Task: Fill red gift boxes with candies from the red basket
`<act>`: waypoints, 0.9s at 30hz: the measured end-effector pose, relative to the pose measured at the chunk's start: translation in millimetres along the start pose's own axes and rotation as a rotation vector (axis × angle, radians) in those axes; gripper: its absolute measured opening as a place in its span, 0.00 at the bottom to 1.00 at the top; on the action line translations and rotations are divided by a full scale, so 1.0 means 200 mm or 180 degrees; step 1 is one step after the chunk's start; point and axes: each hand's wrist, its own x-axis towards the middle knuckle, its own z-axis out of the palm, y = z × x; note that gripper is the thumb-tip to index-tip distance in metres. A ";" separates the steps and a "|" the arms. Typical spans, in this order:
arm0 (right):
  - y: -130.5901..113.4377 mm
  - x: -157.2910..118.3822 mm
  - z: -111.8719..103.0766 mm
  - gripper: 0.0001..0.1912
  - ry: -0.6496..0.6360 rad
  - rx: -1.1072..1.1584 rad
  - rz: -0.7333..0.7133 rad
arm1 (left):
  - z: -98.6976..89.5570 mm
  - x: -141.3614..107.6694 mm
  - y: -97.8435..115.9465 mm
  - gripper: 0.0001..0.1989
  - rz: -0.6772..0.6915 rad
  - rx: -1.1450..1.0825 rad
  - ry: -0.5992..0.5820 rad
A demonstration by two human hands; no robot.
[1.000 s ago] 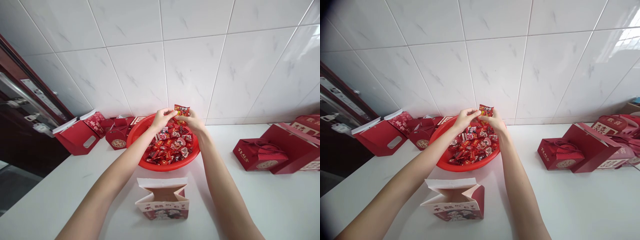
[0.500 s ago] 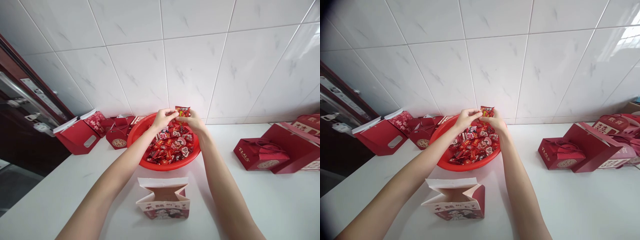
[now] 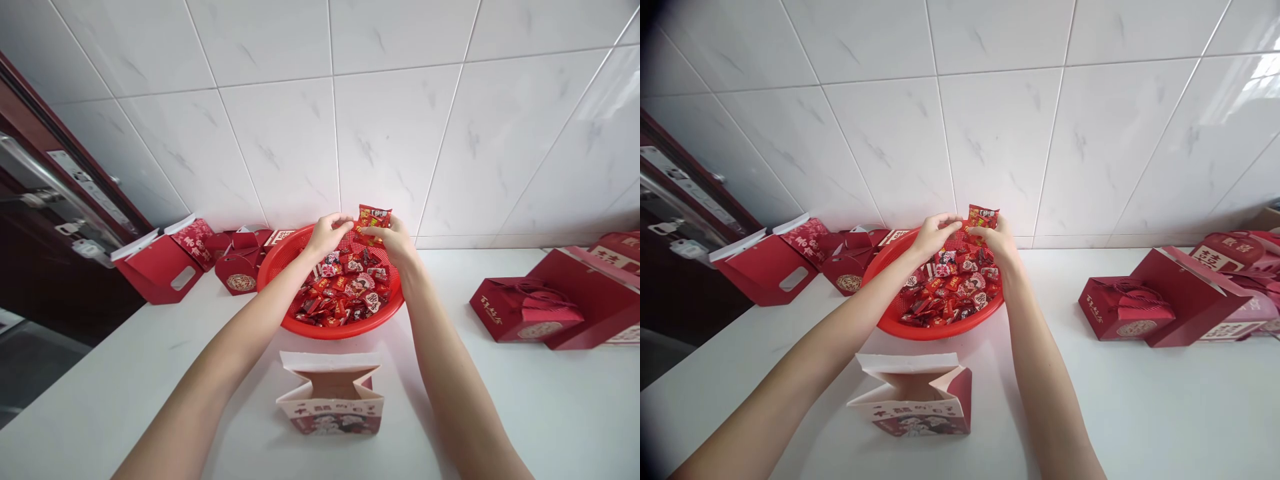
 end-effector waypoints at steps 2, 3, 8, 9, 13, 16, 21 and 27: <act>0.00 0.00 0.00 0.17 0.0108 0.0042 -0.0033 | 0.00 0.00 -0.02 0.10 -0.0122 0.0523 -0.0186; 0.00 0.00 0.00 0.17 0.0155 0.0057 -0.0061 | -0.01 0.00 -0.04 0.10 -0.0199 0.0807 -0.0363; 0.01 0.01 -0.01 0.16 0.0239 0.0043 -0.0171 | 0.01 -0.03 -0.11 0.09 -0.0415 0.1548 -0.1265; 0.01 0.01 -0.01 0.16 0.0240 0.0044 -0.0169 | 0.02 -0.04 -0.12 0.10 -0.0416 0.1651 -0.1412; 0.01 0.01 -0.02 0.17 0.0227 0.0073 -0.0179 | 0.07 -0.06 -0.15 0.21 -0.0398 0.2032 -0.1770; 0.01 0.01 -0.02 0.16 0.0250 0.0080 -0.0165 | 0.10 -0.07 -0.16 0.28 -0.0435 0.2253 -0.1883; 0.00 0.01 -0.01 0.16 0.0269 0.0084 -0.0149 | 0.10 -0.07 -0.14 0.34 -0.0484 0.2388 -0.1991; 0.00 0.00 -0.01 0.16 0.0297 0.0077 -0.0138 | 0.07 -0.06 -0.12 0.18 -0.0725 0.2200 -0.2138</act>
